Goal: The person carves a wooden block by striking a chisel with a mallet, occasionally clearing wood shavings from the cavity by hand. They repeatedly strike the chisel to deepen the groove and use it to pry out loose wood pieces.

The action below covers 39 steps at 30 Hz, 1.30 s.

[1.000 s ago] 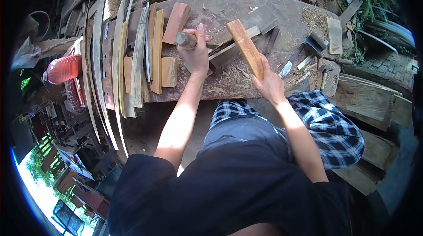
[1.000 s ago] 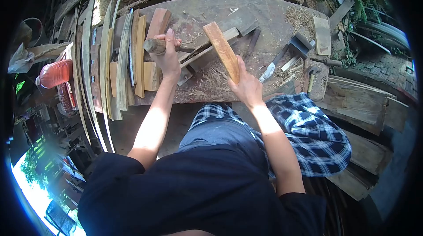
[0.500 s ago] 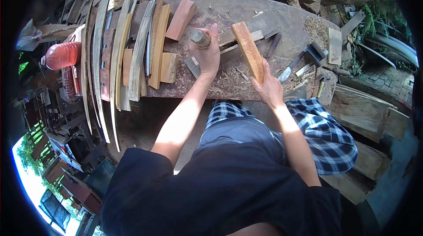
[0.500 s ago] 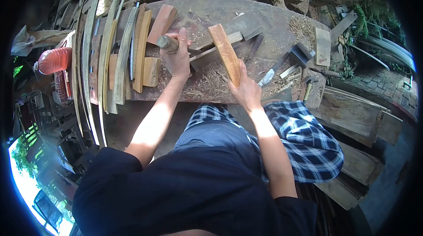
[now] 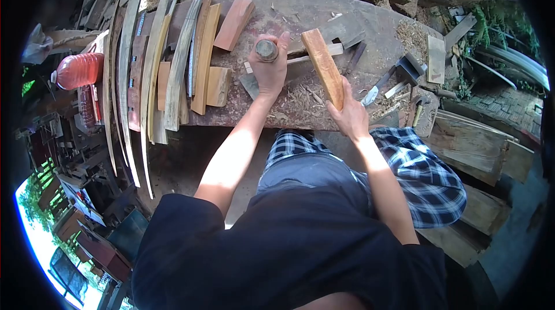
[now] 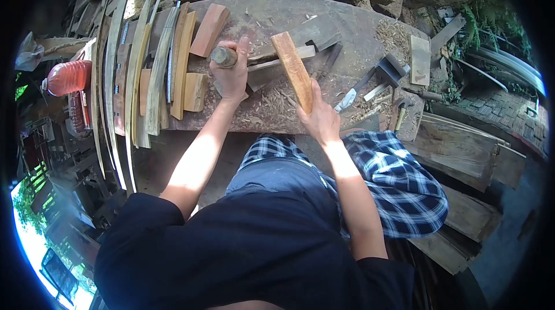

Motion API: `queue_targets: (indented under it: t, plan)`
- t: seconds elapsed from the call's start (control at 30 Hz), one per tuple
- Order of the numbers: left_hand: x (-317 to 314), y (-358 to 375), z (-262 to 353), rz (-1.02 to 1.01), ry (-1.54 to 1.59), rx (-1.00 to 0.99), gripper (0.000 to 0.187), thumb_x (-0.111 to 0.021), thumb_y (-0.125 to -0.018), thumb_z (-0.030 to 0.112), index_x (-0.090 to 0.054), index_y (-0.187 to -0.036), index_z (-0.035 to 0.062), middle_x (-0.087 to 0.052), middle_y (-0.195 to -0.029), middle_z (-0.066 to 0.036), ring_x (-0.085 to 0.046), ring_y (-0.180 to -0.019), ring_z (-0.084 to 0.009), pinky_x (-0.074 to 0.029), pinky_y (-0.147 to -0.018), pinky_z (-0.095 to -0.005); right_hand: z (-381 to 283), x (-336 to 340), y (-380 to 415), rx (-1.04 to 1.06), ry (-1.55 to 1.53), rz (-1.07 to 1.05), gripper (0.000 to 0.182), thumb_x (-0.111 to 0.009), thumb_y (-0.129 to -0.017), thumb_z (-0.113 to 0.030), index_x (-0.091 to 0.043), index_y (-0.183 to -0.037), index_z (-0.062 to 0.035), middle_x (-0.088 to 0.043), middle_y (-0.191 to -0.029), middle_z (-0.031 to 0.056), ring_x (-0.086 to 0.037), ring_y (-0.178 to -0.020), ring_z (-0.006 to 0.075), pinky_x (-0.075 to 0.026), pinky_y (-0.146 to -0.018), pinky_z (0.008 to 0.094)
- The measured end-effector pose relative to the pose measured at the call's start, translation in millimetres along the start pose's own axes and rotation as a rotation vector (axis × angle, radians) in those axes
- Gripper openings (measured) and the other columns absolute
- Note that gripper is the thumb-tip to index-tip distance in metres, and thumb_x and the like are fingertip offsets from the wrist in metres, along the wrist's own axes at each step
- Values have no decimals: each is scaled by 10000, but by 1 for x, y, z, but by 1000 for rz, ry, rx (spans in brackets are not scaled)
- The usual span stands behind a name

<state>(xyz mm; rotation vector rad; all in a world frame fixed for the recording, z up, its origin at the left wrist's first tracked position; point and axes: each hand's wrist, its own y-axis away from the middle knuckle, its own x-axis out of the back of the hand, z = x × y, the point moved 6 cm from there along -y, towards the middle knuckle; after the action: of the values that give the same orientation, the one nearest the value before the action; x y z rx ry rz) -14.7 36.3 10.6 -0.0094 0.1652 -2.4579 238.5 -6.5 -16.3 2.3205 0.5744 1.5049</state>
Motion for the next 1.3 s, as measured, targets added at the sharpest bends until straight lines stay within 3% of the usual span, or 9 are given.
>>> queue_targets:
  t: [0.17, 0.33, 0.47, 0.67, 0.73, 0.8, 1.13, 1.2, 1.3]
  plan:
    - [-14, -3, -19, -309, -97, -76, 256, -806, -909, 184, -613, -806, 49, -591, -713, 8, -521, -684, -67, -454, -631, -258, -3, 2, 3, 12, -1, 4, 864, -638, -902, -454, -164, -1594, -248, -717, -976, 297, -695, -929, 508, -548, -836, 567]
    - [-17, 1, -24, -267, -104, -86, 252, -807, -901, 178, -615, -806, 46, -602, -702, -19, -539, -669, -74, -468, -622, -274, -4, 7, -2, 18, 14, 5, 853, -644, -897, -443, -200, -1591, -224, -721, -1002, 287, -705, -941, 487, -551, -847, 546]
    - [-21, 4, -23, -242, -106, -51, 264, -811, -892, 182, -609, -795, 42, -600, -688, -51, -540, -637, -94, -470, -604, -291, -28, 45, -3, -10, -407, -2, 830, -704, -873, -407, -335, -1565, -135, -703, -1132, 275, -730, -969, 386, -555, -875, 449]
    - [-20, 12, -24, -219, -159, -107, 186, -790, -900, 120, -636, -844, 31, -649, -733, -8, -577, -697, -63, -484, -628, -261, -112, 107, 38, 518, -565, 341, 934, -765, -820, -272, -250, -1591, -160, -707, -1151, 234, -733, -994, 353, -580, -903, 424]
    - [-23, 14, -25, -219, 129, 26, 171, -782, -857, 66, -618, -840, 24, -611, -698, -87, -552, -648, -98, -473, -604, -322, -109, 98, 37, 537, -430, 336, 932, -767, -811, -292, -263, -1588, -191, -721, -1092, 245, -740, -967, 389, -591, -870, 453]
    - [-21, 15, -38, -272, 107, 43, 130, -737, -844, 4, -609, -864, 16, -604, -706, -93, -540, -680, -78, -470, -617, -315, -103, 79, 27, 330, -100, 80, 951, -750, -811, -363, -235, -1598, -217, -727, -1008, 259, -732, -883, 454, -601, -807, 484]
    - [-3, 1, -44, -134, -79, -84, 213, -791, -860, 91, -589, -855, 25, -609, -729, -68, -561, -684, -113, -474, -650, -308, -84, 72, 28, 197, -329, 118, 835, -697, -904, -393, -250, -1583, -203, -700, -1121, 302, -683, -1052, 498, -541, -935, 525]
    - [9, -11, -54, -113, 2, 95, 241, -807, -885, 152, -594, -826, 57, -630, -764, -20, -577, -700, -99, -471, -665, -296, -69, 66, 24, 130, -437, 92, 832, -691, -907, -417, -253, -1582, -206, -700, -1113, 310, -678, -1061, 504, -534, -940, 535]
    - [35, -23, -67, 104, 325, 291, 180, -793, -908, 119, -617, -874, 103, -662, -814, 2, -652, -767, -111, -510, -731, -280, -19, 27, 11, 21, -110, -2, 855, -661, -906, -473, -225, -1593, -213, -710, -1048, 316, -690, -987, 512, -542, -887, 566]
